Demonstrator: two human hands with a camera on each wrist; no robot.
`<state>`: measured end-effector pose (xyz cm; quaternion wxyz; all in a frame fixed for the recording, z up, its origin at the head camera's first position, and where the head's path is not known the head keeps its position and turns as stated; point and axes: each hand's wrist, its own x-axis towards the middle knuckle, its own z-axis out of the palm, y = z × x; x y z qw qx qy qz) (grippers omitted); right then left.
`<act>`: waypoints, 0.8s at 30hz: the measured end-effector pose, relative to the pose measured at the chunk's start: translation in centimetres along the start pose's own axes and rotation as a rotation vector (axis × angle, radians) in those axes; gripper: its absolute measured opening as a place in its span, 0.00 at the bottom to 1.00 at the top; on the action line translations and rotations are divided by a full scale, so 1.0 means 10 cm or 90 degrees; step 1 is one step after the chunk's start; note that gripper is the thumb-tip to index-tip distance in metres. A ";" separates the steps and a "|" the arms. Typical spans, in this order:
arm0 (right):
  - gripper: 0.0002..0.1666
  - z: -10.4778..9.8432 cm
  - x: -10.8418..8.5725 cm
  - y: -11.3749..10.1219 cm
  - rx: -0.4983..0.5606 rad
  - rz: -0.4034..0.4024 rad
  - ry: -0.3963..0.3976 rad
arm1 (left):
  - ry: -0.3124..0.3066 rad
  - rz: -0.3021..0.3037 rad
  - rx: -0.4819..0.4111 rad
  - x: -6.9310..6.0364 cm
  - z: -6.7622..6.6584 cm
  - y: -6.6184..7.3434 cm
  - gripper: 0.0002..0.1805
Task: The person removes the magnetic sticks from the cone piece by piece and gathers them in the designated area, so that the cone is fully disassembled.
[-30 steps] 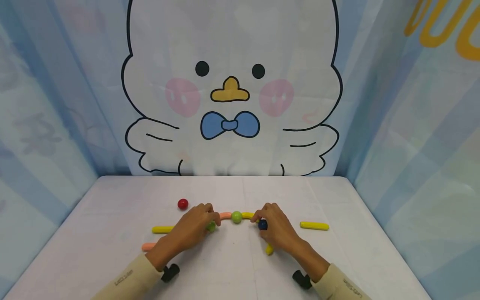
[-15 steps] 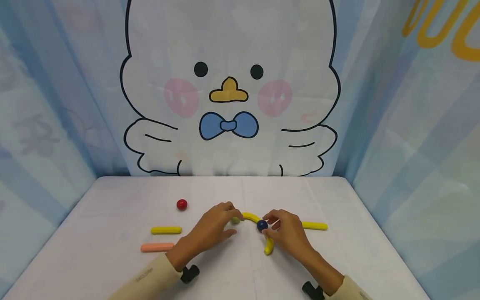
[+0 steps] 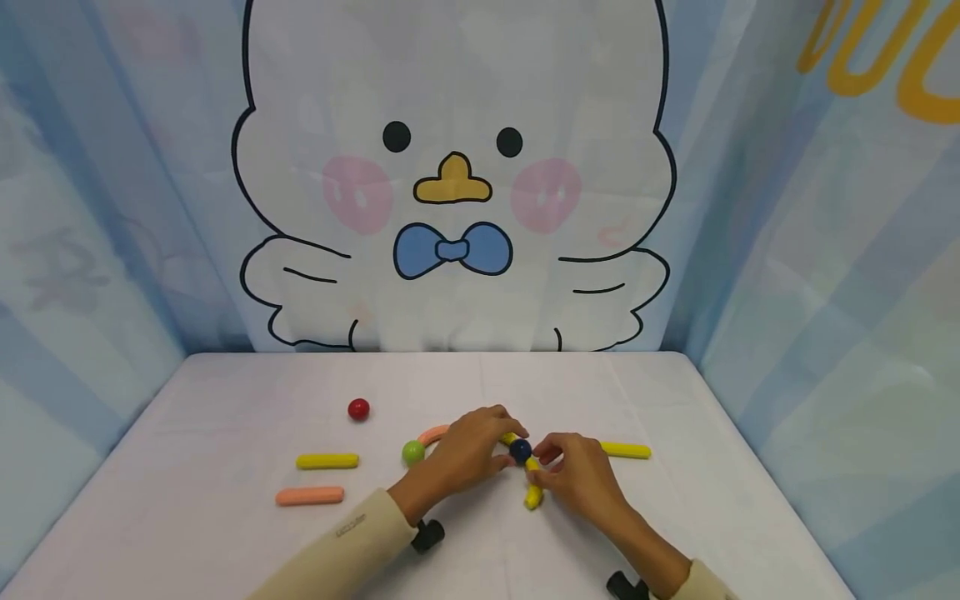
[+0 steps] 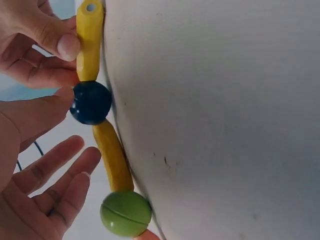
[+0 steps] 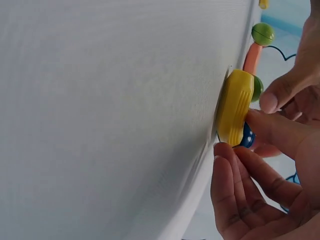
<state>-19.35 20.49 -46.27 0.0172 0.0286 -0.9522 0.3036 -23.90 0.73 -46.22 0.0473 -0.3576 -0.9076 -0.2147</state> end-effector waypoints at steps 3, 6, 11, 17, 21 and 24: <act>0.13 0.03 0.01 0.00 0.000 -0.004 0.000 | -0.005 -0.007 0.008 0.04 0.04 0.00 0.18; 0.14 0.05 0.02 -0.01 -0.011 0.000 -0.002 | -0.011 -0.014 0.017 0.06 0.07 0.00 0.18; 0.15 0.04 0.01 -0.06 -0.034 0.008 -0.009 | -0.012 -0.024 0.031 0.08 0.10 -0.01 0.18; 0.14 0.05 0.01 -0.08 -0.038 0.003 -0.016 | -0.014 -0.036 0.035 0.09 0.12 -0.03 0.18; 0.14 0.02 0.01 -0.10 -0.045 0.009 -0.032 | -0.014 -0.030 0.037 0.08 0.12 -0.03 0.17; 0.13 0.00 0.00 -0.09 -0.054 0.014 -0.038 | -0.015 -0.023 0.039 0.07 0.11 -0.03 0.17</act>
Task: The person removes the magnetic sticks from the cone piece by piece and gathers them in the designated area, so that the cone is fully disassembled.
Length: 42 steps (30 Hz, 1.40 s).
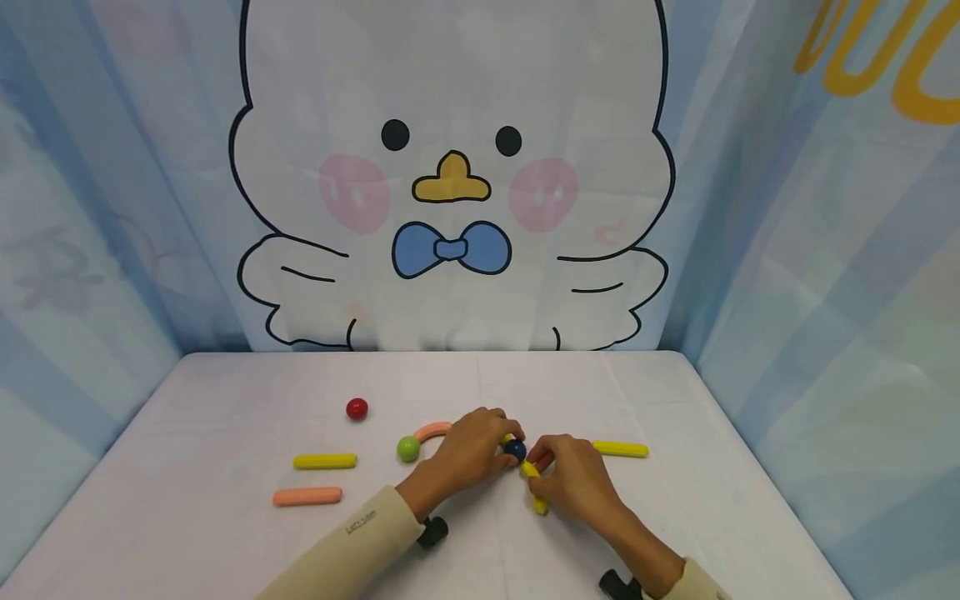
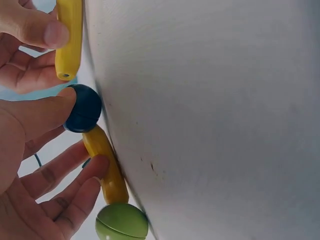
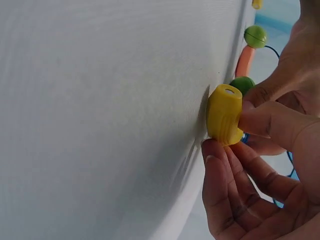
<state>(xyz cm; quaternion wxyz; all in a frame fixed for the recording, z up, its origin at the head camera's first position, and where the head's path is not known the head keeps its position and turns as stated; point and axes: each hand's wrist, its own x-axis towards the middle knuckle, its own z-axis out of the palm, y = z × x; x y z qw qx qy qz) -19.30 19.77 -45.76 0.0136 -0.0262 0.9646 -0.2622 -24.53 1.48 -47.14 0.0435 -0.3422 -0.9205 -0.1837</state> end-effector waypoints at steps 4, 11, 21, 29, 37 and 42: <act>0.13 -0.05 -0.02 0.04 0.000 0.008 0.010 | -0.008 0.006 -0.003 -0.01 -0.01 -0.01 0.17; 0.13 -0.16 -0.04 0.18 0.022 0.046 0.039 | -0.021 0.017 -0.002 -0.04 -0.03 -0.03 0.18; 0.13 -0.35 -0.11 0.43 0.014 0.077 0.061 | 0.001 0.056 0.026 -0.06 -0.04 -0.03 0.20; 0.14 -0.45 -0.19 0.62 0.006 0.068 0.071 | -0.002 0.051 0.027 -0.08 -0.05 -0.03 0.19; 0.14 -0.54 -0.25 0.78 -0.016 0.104 0.052 | -0.006 0.044 0.020 -0.09 -0.05 -0.03 0.19; 0.14 -0.59 -0.27 0.87 -0.024 0.135 0.031 | 0.002 0.053 0.023 -0.10 -0.04 -0.03 0.17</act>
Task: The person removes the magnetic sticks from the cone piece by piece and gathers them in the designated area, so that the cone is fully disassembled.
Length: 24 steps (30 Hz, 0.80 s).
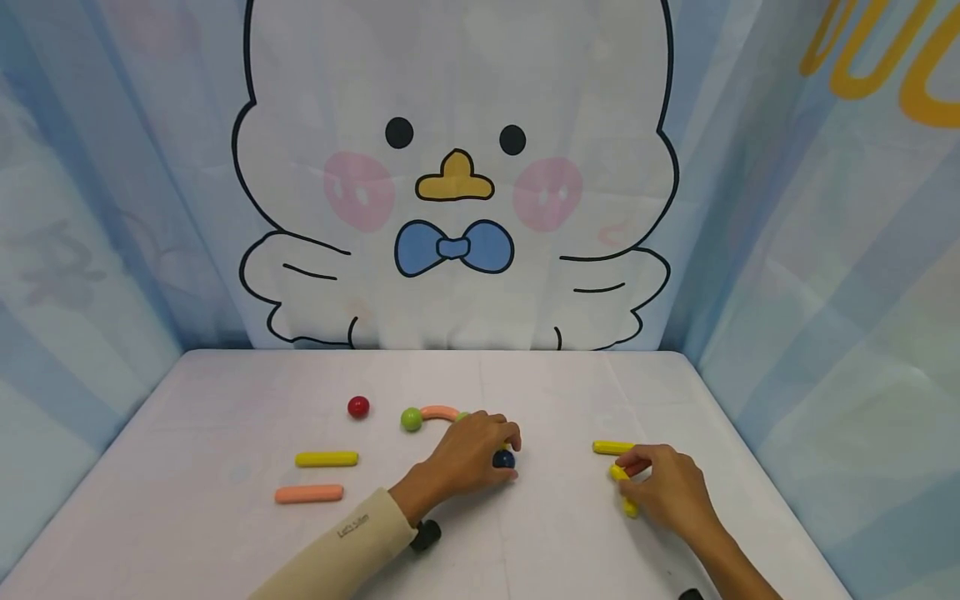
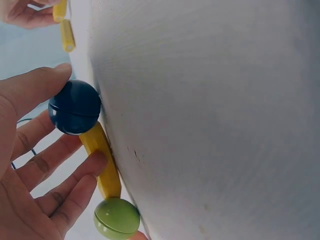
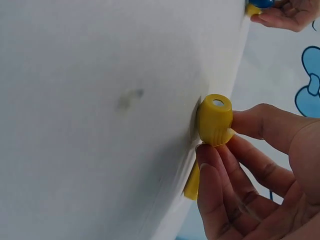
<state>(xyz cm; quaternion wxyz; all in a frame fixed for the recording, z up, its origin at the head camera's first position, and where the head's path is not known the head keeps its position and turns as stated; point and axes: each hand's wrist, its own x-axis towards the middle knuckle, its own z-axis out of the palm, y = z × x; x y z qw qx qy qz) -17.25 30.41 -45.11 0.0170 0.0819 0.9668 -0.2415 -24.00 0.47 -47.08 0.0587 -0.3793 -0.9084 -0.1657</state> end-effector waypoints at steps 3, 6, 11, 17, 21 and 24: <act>0.14 -0.02 0.00 0.04 -0.008 0.012 0.000 | -0.002 0.001 -0.005 0.00 0.00 0.00 0.17; 0.13 -0.02 0.00 0.07 -0.017 0.015 0.003 | -0.005 0.001 -0.014 0.00 0.01 0.00 0.17; 0.13 -0.02 0.00 0.08 -0.018 0.016 0.004 | -0.001 0.004 -0.015 -0.01 0.02 0.00 0.16; 0.15 -0.02 -0.01 0.07 -0.023 0.007 0.027 | 0.002 0.010 -0.018 -0.06 0.01 0.01 0.13; 0.16 -0.02 0.00 0.04 -0.027 0.001 0.048 | -0.007 0.017 -0.036 -0.10 -0.01 0.01 0.15; 0.17 0.00 0.00 -0.01 -0.029 -0.005 0.064 | -0.016 0.020 -0.045 -0.12 -0.01 0.00 0.19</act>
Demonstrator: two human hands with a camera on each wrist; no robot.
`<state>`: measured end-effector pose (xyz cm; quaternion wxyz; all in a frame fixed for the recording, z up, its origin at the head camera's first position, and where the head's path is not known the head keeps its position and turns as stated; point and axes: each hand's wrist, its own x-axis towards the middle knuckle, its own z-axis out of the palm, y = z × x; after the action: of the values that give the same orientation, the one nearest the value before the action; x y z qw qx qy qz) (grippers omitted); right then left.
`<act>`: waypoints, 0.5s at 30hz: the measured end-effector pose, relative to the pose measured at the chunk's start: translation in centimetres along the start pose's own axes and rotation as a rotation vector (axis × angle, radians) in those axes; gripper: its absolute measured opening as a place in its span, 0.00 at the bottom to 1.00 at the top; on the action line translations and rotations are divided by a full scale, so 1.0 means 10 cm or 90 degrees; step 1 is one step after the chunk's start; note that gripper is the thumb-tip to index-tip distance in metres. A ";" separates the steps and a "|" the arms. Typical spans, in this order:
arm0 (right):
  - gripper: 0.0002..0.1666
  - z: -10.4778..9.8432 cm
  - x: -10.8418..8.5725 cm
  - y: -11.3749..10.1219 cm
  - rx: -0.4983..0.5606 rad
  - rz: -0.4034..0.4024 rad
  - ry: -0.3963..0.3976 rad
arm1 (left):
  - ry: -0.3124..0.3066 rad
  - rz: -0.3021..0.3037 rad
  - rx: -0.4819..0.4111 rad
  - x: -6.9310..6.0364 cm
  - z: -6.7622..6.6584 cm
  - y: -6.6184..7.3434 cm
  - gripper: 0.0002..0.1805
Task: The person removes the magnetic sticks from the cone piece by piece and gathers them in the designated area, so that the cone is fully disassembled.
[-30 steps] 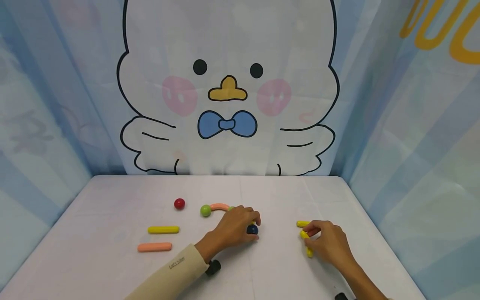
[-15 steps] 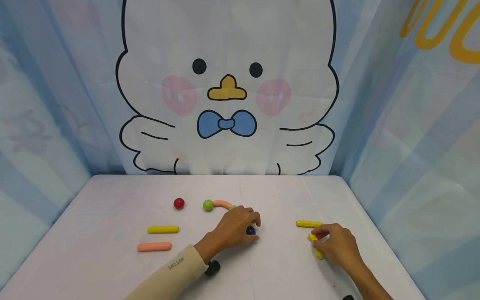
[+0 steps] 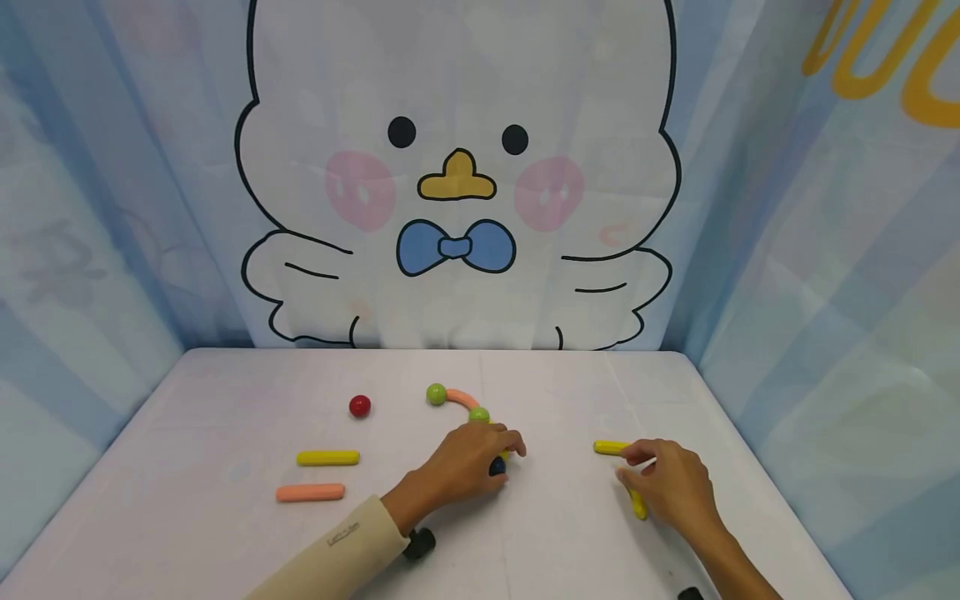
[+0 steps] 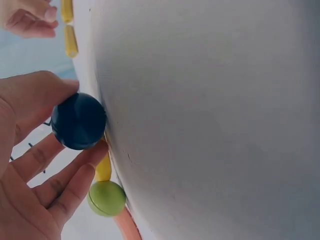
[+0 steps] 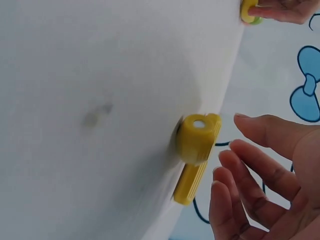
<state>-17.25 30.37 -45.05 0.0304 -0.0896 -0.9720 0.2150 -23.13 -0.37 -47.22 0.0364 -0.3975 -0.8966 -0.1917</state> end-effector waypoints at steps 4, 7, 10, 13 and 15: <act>0.17 0.03 0.01 -0.10 0.009 -0.008 0.015 | -0.005 -0.004 -0.013 -0.03 -0.01 -0.01 0.26; 0.16 0.06 0.01 -0.17 0.022 -0.027 0.028 | -0.001 -0.020 -0.016 -0.07 -0.01 -0.02 0.29; 0.14 0.10 0.01 -0.25 0.042 -0.054 0.038 | 0.001 -0.050 -0.019 -0.12 -0.03 -0.03 0.30; 0.13 0.14 0.02 -0.34 0.064 -0.072 0.040 | -0.004 -0.080 -0.025 -0.14 -0.05 -0.03 0.29; 0.13 0.17 0.03 -0.40 0.072 -0.085 0.041 | -0.010 -0.091 -0.033 -0.15 -0.07 -0.03 0.27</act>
<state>-18.37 26.14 -44.84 0.0808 -0.0297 -0.9607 0.2640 -22.42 -1.84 -47.01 0.0053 -0.3345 -0.9177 -0.2141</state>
